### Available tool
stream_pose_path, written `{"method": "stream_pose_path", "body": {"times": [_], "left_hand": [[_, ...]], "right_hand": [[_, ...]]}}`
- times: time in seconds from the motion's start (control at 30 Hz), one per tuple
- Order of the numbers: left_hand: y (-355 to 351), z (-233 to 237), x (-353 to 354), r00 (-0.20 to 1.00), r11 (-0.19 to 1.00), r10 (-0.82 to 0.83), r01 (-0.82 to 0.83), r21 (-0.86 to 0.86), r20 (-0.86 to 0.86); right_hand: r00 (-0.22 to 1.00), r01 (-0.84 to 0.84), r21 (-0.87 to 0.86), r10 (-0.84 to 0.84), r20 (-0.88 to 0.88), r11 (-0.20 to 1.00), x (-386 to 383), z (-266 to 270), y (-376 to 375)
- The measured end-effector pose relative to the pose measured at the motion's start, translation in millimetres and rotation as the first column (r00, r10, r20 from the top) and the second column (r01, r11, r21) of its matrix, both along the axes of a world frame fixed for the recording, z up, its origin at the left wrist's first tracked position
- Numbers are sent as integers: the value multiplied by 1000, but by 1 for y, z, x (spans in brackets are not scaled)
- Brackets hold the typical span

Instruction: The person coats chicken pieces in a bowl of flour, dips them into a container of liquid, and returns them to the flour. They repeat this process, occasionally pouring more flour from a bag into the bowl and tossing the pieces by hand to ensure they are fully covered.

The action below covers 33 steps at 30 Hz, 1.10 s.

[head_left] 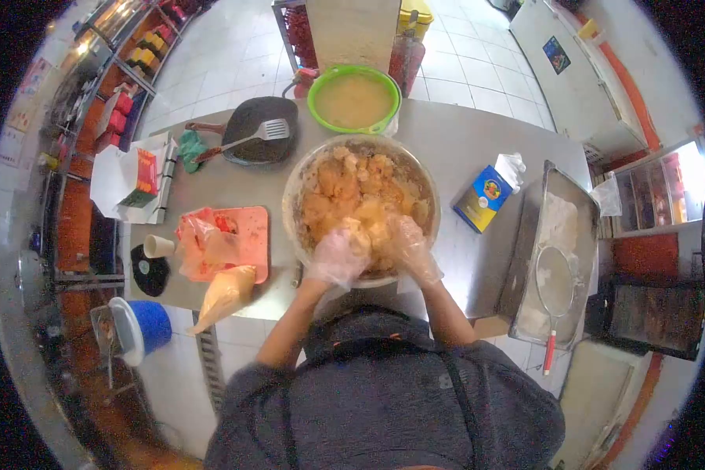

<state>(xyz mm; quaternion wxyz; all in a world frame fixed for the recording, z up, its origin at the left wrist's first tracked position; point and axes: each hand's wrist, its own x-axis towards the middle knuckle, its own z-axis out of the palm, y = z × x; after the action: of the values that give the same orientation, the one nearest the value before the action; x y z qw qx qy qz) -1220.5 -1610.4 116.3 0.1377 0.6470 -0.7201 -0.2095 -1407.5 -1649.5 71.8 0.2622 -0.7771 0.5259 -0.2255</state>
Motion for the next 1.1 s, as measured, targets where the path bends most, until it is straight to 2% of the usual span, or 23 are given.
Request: {"method": "stream_pose_path", "body": {"times": [0.03,0.07,0.1,0.13,0.17,0.23,0.27,0.3,0.37,0.4,0.47,0.5,0.53,0.57,0.63,0.67,0.73,0.77,0.9,0.97,1.0,1.07,1.1], "left_hand": [[-3,10,2,992,980,88,-69,189,-92],[-5,16,4,967,917,195,-119,380,-167],[-11,20,2,965,914,203,-127,386,-165],[-20,23,-2,979,889,202,-197,412,32],[-25,25,-4,956,866,190,-271,420,225],[-29,-17,0,940,880,280,-333,340,196],[-32,-23,-1,922,885,351,-383,265,161],[-33,-30,-1,924,888,350,-380,261,154],[-34,-22,-2,922,902,386,-374,215,-16],[-32,-17,-2,924,905,381,-368,213,-20],[-22,5,-1,927,931,347,-324,165,-139],[-17,0,1,928,931,347,-324,170,-133],[-14,-5,3,886,935,354,-326,140,-299],[-13,-8,5,821,938,341,-330,106,-458],[-9,-7,4,811,943,320,-320,87,-490],[-7,-2,2,796,948,300,-312,69,-526],[-6,10,-4,763,941,321,-322,100,-561],[-7,14,-6,725,933,343,-339,124,-597],[-7,13,-5,725,940,325,-321,119,-607],[-5,1,-12,539,930,311,-344,133,-783],[-4,-5,-14,534,927,317,-349,137,-784],[-2,-3,-18,401,918,367,-305,255,-840],[-1,-2,-18,397,917,369,-306,258,-841]], "right_hand": [[998,6,-143,2,57,990,-2,-2,4],[998,2,-137,6,59,991,-5,-3,5],[989,-10,-158,33,142,987,-7,-4,5],[973,-22,-182,63,223,983,-8,-4,4],[972,-33,-184,75,222,982,-9,-6,4],[945,-1,-88,30,327,996,-11,-13,3],[945,-3,-97,34,324,995,-12,-12,2],[958,-16,-62,33,285,998,-13,-11,3],[971,-18,-34,25,239,999,-15,4,0],[982,-11,-23,15,186,1000,-16,12,1],[991,-4,-8,5,137,1000,-16,27,2],[961,46,104,-73,265,993,-15,29,3],[911,80,217,-160,380,973,-13,34,2],[908,82,215,-162,386,973,-11,40,-1],[971,4,209,-54,235,978,-7,53,-5],[970,9,211,-60,237,977,-3,57,-6],[964,-73,9,68,256,997,5,63,-6],[965,-74,7,70,253,997,7,66,-6],[940,-226,56,202,273,973,11,80,-9],[932,-275,61,250,261,960,10,79,-11],[940,-294,39,282,191,955,10,74,-14],[943,-316,21,311,116,949,6,64,-18],[957,-289,43,287,31,956,3,60,-19]]}}
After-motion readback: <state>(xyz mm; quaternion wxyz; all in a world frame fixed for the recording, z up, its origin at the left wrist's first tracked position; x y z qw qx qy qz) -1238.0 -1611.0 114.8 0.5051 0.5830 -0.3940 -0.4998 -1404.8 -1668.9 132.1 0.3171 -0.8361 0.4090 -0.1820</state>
